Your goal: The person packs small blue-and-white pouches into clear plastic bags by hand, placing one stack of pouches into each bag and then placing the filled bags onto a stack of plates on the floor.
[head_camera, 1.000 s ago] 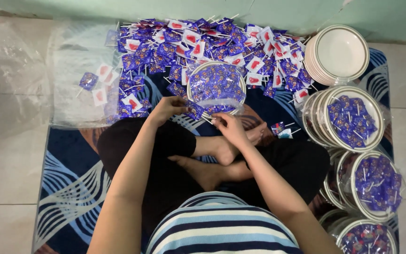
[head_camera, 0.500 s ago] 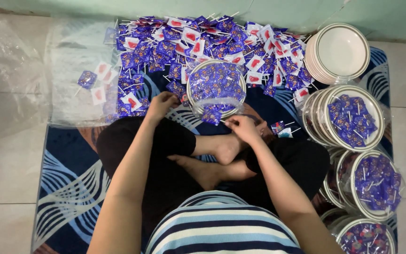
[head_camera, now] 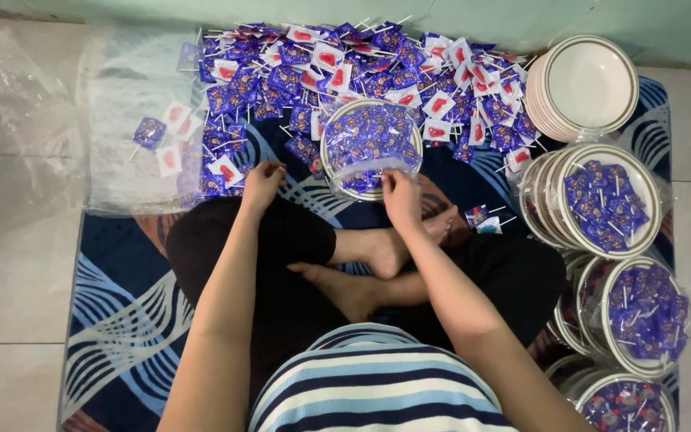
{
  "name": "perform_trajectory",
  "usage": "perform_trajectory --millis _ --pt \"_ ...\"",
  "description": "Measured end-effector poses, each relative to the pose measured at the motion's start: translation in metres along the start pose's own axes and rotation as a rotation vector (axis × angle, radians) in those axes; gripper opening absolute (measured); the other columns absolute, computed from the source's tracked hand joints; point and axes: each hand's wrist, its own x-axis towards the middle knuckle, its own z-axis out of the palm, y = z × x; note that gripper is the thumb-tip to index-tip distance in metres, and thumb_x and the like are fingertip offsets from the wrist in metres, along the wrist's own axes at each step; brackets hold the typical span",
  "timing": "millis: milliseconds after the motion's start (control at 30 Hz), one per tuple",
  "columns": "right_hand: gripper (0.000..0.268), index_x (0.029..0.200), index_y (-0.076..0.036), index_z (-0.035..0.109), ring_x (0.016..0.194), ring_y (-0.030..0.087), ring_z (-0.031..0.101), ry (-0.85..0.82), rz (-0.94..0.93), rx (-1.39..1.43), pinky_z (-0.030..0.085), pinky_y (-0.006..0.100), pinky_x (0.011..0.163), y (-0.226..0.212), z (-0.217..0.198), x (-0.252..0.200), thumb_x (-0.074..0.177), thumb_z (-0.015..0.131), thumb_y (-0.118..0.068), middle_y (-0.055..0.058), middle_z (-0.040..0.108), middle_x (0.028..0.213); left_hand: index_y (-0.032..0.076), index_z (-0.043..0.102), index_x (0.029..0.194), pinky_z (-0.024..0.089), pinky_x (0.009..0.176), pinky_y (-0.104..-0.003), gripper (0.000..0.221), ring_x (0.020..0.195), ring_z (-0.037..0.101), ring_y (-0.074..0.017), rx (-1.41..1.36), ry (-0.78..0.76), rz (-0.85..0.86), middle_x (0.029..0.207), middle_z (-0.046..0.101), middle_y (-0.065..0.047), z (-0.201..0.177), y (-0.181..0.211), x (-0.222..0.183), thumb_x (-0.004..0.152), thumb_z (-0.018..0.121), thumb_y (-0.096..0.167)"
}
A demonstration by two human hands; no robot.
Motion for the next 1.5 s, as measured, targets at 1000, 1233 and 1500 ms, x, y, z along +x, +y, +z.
perform_trajectory --millis 1000,1233,1500 --pt "0.042 0.14 -0.021 0.064 0.137 0.039 0.05 -0.026 -0.485 0.115 0.042 0.05 0.112 0.013 -0.026 -0.036 0.098 0.062 -0.022 0.015 0.053 0.15 0.027 0.053 0.148 0.045 0.099 -0.047 0.058 0.141 0.042 -0.0275 1.122 -0.06 0.527 0.149 0.054 0.001 0.025 0.029 0.047 0.093 0.053 0.007" --pt "0.023 0.122 -0.022 0.071 0.122 0.025 0.059 0.074 -0.232 0.102 0.049 0.04 0.105 0.027 -0.074 -0.054 0.101 0.061 -0.023 -0.002 0.056 0.134 0.029 0.069 0.124 0.045 0.086 -0.042 0.031 0.11 0.057 -0.0235 1.079 0.13 0.497 0.113 0.066 0.001 0.023 -0.009 0.056 0.098 0.053 0.026" --pt "0.011 0.108 -0.021 0.074 0.103 0.025 0.07 0.114 -0.217 0.256 0.052 0.035 0.093 -0.013 -0.085 -0.045 0.1 0.067 -0.021 0.003 0.07 0.1 0.012 0.077 0.097 0.055 0.074 -0.038 0.042 0.086 0.071 -0.024 -0.127 -0.04 -0.045 0.085 0.073 -0.007 0.033 0.048 0.029 0.066 0.092 0.036"
